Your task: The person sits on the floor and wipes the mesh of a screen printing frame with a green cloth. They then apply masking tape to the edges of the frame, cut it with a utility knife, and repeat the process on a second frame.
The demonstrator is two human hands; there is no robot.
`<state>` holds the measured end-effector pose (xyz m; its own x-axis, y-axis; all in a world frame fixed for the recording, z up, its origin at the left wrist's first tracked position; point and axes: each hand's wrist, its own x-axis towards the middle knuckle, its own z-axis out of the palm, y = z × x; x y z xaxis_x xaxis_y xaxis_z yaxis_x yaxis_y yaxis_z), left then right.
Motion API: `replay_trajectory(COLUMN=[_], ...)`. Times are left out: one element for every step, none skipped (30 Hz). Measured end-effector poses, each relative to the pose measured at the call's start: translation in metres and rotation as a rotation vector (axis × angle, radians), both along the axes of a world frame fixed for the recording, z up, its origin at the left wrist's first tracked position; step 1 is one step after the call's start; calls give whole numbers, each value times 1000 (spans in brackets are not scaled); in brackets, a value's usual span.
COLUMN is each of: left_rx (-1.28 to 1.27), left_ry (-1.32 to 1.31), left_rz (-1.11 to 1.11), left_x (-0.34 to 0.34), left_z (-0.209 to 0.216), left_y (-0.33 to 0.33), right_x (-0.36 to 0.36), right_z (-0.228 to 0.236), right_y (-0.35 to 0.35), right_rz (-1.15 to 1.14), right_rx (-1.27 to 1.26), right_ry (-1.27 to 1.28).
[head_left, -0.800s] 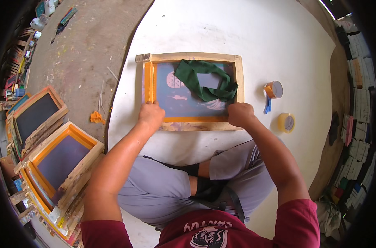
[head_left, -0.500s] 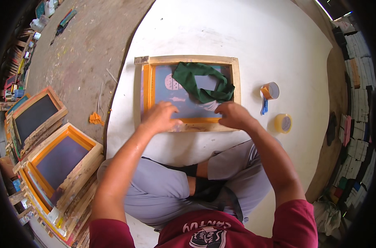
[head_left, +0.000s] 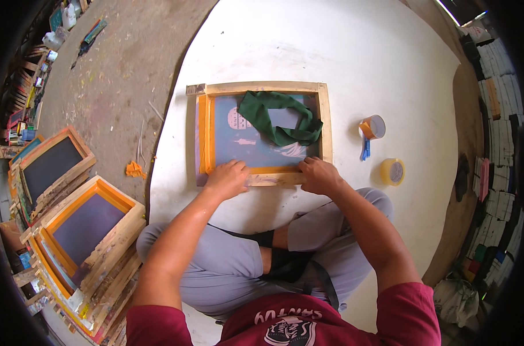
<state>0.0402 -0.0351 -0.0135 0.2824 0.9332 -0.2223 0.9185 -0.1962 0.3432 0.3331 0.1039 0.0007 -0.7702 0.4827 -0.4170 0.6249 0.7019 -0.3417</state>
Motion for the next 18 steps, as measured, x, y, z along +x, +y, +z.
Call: replay_trajectory(left_rx=[-25,-49,-58,-67,-76,-51,-26,-1,-1,-1,-2,6,13,20,-3,-25,-47,64], left_ry=[31,62,94,126,158,194,230,267,279,292,305,299,294,290,230,171,111,23], left_rz=[8,16,19,23,26,-3,-31,-60,-69,-78,-86,-83,-79,-75,-29,17,63,207], left_x=[-5,-9,-14,-18,-23,-31,-39,-44,-44,-45,-46,-47,-48,-50,-49,-48,-48,-52], left_z=[3,6,7,8,9,8,7,5,11,18,23,24,24,25,29,35,39,38], left_y=[-2,-4,-5,-7,-10,-13,-17,-20,-20,-21,-22,-24,-26,-29,-29,-29,-30,-35], right_x=[2,5,5,6,6,6,6,6,6,6,5,6,6,7,7,7,6,3], right_z=[-3,-5,-5,-5,-5,-5,-5,-4,-2,0,1,-1,-6,-9,-10,-12,-13,-12], right_y=[-1,-3,-5,-7,-9,-11,-13,-15,-16,-16,-17,-19,-20,-21,-23,-24,-24,-26], right_rz=[-4,-8,-14,-19,-25,-22,-18,-15,-15,-15,-14,-23,-31,-38,-47,-57,-65,-55], right_rx=[11,21,38,54,70,80,91,101,105,109,113,130,147,164,174,185,195,214], right_ry=[12,24,24,25,25,21,17,13,15,17,18,35,52,70,65,61,56,26])
